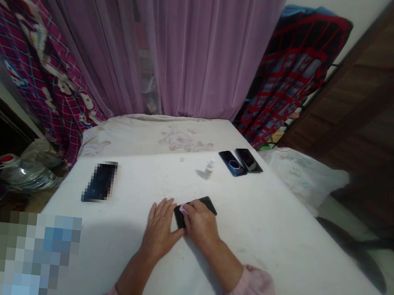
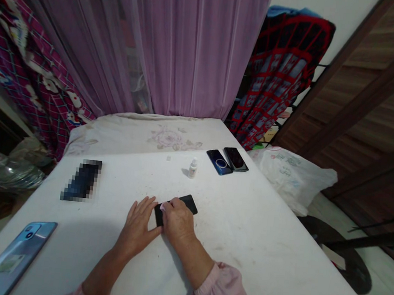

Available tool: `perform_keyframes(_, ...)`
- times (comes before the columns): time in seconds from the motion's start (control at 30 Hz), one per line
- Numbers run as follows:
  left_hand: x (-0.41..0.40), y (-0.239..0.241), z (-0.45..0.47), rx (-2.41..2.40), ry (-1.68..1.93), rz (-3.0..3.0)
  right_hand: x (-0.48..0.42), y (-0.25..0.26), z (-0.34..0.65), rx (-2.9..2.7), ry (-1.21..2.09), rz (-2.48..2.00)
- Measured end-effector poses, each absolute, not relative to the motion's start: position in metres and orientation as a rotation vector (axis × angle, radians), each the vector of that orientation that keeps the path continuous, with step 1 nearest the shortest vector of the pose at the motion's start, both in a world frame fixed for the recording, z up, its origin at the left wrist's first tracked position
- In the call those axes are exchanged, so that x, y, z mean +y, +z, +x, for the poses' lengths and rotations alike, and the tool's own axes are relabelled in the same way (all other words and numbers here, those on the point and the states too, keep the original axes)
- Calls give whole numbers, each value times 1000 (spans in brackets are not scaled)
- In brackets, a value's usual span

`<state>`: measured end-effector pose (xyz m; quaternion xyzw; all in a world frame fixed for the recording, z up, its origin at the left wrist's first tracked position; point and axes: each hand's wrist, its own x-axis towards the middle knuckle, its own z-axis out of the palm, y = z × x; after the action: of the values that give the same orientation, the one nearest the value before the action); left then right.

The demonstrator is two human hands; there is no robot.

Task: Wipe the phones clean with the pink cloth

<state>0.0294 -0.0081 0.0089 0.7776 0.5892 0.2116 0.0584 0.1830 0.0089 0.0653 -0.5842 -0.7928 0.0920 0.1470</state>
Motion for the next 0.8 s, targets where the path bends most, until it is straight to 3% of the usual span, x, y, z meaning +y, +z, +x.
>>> perform_keyframes(0.3, -7, 11, 30, 1770, 595, 2333, 30, 67, 235, -2079, 127, -2020)
perform_keyframes(0.63, -7, 8, 30, 1789, 628, 2358, 13, 66, 179, -2289, 245, -1739)
perform_keyframes(0.8, -6, 8, 30, 1772, 610, 2350, 25, 65, 221, -2146, 163, -1949)
